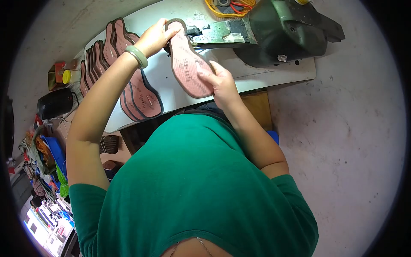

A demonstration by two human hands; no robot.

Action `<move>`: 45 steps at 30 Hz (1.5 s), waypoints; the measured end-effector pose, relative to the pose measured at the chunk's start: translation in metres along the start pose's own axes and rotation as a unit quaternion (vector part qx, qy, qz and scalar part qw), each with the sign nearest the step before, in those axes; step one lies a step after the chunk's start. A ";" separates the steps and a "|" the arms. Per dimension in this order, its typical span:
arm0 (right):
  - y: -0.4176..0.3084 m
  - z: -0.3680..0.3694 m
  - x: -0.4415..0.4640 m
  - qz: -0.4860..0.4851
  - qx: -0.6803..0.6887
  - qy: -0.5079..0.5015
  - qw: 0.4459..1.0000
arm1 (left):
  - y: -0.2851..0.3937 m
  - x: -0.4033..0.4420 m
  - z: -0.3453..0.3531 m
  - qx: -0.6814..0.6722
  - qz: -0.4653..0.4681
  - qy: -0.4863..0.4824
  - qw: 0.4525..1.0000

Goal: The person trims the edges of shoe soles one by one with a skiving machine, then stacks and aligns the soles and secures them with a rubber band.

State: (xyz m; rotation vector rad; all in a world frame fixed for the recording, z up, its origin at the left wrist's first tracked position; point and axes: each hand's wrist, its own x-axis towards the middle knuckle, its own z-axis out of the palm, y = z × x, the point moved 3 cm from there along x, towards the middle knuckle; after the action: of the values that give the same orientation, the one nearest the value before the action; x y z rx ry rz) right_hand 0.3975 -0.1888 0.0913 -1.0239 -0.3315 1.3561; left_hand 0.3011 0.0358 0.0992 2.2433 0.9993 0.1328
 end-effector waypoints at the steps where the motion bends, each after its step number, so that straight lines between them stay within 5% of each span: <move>1: 0.000 -0.001 0.005 -0.002 -0.002 -0.004 1.000 | 0.000 0.003 -0.001 0.000 0.000 0.001 1.000; 13: 0.008 0.004 0.047 -0.031 -0.038 0.016 0.999 | -0.052 0.048 0.014 -0.064 0.026 0.087 0.994; 17: 0.023 0.034 0.049 -0.017 -0.085 -0.009 0.996 | -0.068 0.018 0.008 -0.283 -0.035 0.019 0.958; 19: 0.042 0.051 0.052 0.013 -0.145 -0.046 0.988 | -0.087 -0.019 0.002 -0.254 -0.050 0.198 0.945; 21: 0.068 0.072 0.071 0.020 -0.163 -0.064 0.984 | -0.109 -0.072 -0.006 -0.370 -0.175 0.216 0.886; 24: 0.093 0.115 0.122 0.029 -0.282 -0.088 0.955 | -0.189 -0.135 0.017 -0.304 -0.222 0.313 0.872; 27: 0.105 0.155 0.170 0.009 -0.162 -0.153 0.975 | -0.189 -0.189 0.028 -0.325 -0.244 0.330 0.852; 31: 0.138 0.155 0.182 -0.045 -0.347 -0.091 0.932 | -0.177 -0.232 0.034 -0.315 -0.261 0.341 0.847; 33: 0.163 0.136 0.138 -0.217 -0.574 -0.139 0.777 | -0.175 -0.241 0.048 -0.318 -0.258 0.359 0.839; 35: 0.202 0.121 0.096 -0.287 -0.634 -0.188 0.693 | -0.166 -0.242 0.056 -0.326 -0.252 0.363 0.836; 39: 0.205 0.125 0.065 -0.222 -0.712 -0.230 0.626 | -0.153 -0.239 0.069 -0.333 -0.230 0.377 0.833; 42: 0.200 0.114 0.071 -0.237 -0.661 -0.216 0.678 | -0.143 -0.230 0.071 -0.332 -0.208 0.384 0.836; 45: 0.169 0.110 0.059 -0.254 -0.603 -0.244 0.716 | -0.127 -0.225 0.068 -0.461 -0.239 0.289 0.804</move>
State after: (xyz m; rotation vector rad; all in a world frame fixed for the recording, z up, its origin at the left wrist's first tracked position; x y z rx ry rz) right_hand 0.2233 -0.1097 0.0034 -1.4031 -1.9483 0.7525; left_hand 0.0872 -0.0956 0.0066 1.0119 1.3781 0.9081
